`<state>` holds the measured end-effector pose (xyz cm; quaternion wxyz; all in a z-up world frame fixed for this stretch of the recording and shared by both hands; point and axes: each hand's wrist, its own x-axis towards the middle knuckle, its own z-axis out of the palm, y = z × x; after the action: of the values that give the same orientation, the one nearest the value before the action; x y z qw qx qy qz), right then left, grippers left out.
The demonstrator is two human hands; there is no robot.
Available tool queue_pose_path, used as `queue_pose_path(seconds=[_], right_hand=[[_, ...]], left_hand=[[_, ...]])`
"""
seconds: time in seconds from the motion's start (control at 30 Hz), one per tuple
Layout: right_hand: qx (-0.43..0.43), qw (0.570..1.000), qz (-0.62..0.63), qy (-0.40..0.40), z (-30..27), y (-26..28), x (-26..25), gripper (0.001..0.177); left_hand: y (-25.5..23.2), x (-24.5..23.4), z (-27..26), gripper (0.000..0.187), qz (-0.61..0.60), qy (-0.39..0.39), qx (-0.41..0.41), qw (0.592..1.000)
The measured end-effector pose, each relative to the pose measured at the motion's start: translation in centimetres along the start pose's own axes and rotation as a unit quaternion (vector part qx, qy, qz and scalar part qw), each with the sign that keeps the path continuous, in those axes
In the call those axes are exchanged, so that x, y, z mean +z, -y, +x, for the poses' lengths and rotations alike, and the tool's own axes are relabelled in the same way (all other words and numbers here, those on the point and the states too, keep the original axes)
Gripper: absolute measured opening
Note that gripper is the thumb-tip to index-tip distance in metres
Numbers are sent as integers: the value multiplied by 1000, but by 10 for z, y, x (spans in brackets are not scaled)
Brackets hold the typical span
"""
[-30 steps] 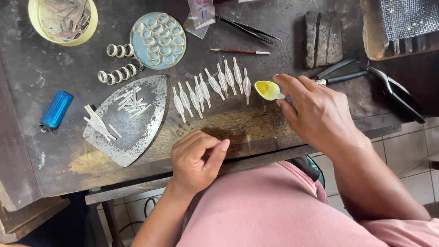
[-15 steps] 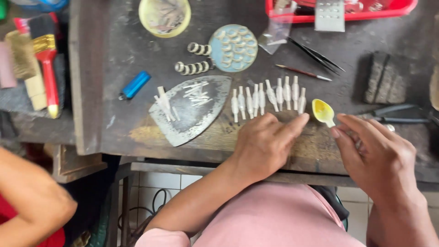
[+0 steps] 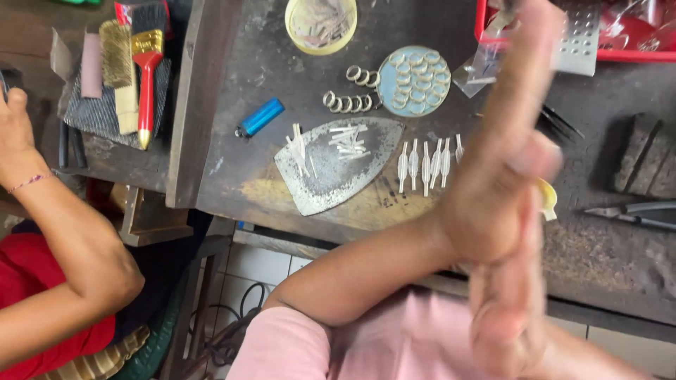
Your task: Organizing and preparing small metal jewelry components by dipping them in flux or adhesive and arranging them on a workbench.
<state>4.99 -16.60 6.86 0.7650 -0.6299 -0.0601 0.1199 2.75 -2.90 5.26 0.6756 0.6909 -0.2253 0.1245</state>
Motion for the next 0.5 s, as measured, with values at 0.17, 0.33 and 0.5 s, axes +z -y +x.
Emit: queue_pose_path(seconds=[0.17,0.33,0.5], right_hand=[[255,907,331,43,-12,-50,-24,39],[449,668,589,76,-15,-86,-23,45],[565,379,729,80,-23,-92,-10,56]], left_hand=[[-7,33,-22,104,36,92,-12,995],[-30,-2,-4,67,-51,-73,7,996],[8,-8,17,78,53,-84,-5,995]])
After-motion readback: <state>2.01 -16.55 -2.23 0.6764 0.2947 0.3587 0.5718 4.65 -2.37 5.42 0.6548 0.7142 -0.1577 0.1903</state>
